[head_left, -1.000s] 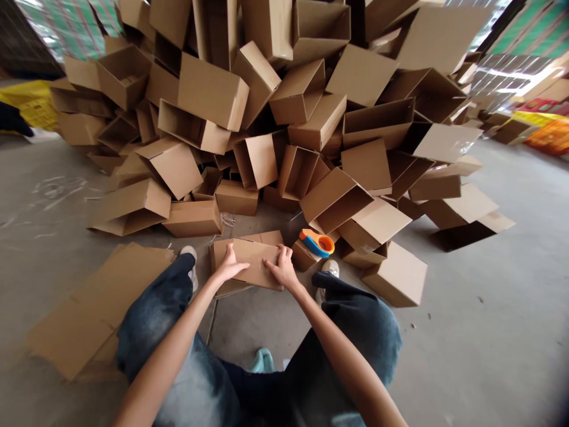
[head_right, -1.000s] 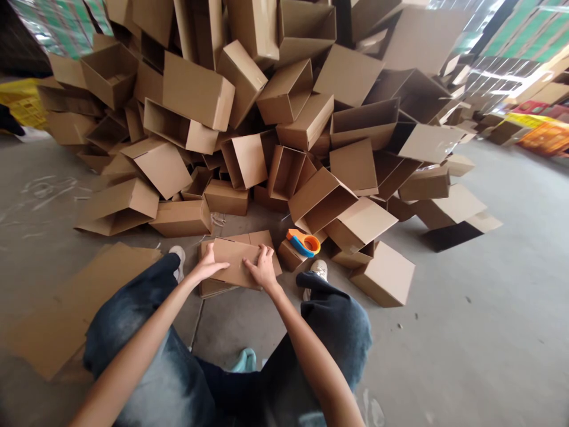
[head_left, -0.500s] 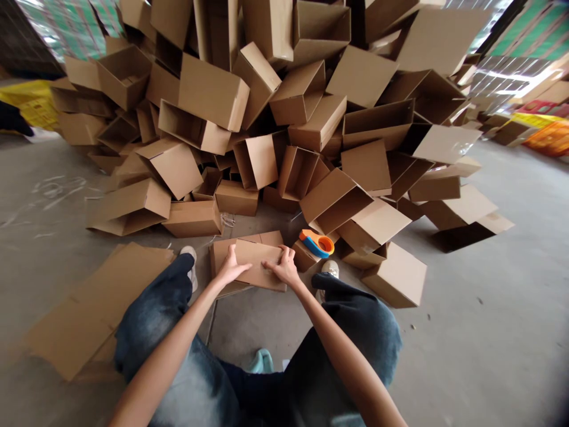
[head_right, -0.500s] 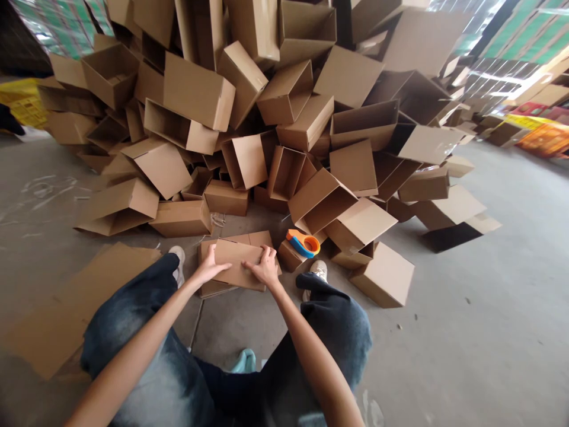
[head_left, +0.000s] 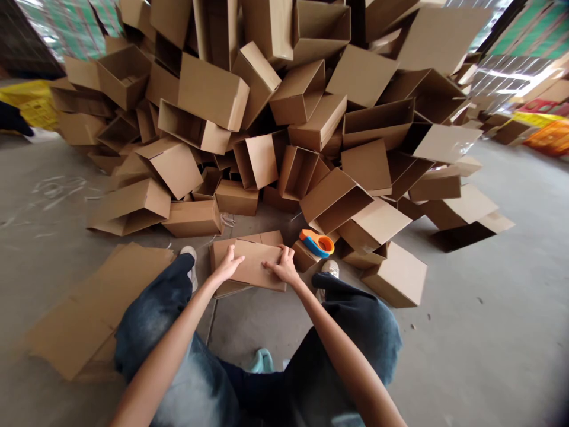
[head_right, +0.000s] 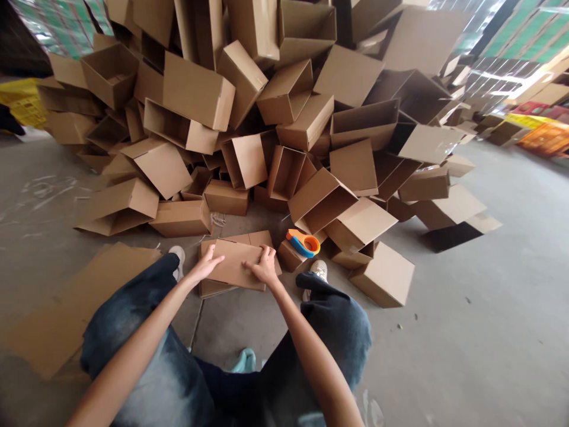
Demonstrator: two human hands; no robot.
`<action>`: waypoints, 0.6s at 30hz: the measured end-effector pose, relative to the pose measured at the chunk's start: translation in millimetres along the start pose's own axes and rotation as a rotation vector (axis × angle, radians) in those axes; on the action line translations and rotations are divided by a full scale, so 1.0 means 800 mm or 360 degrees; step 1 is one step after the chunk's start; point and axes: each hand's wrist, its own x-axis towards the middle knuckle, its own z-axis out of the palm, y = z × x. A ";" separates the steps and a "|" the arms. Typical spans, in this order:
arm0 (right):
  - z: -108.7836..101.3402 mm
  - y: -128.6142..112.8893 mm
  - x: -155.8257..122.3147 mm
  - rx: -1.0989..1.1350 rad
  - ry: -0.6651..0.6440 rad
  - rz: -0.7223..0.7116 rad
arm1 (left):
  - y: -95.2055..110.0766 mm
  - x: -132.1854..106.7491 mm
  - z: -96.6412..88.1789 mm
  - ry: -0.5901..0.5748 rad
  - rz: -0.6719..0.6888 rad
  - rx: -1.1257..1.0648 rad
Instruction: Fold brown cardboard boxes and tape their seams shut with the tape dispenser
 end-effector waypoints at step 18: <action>-0.040 0.008 0.018 0.0033 -0.0526 -0.0156 | 0.034 -0.026 0.001 0.0176 -0.0074 0.0543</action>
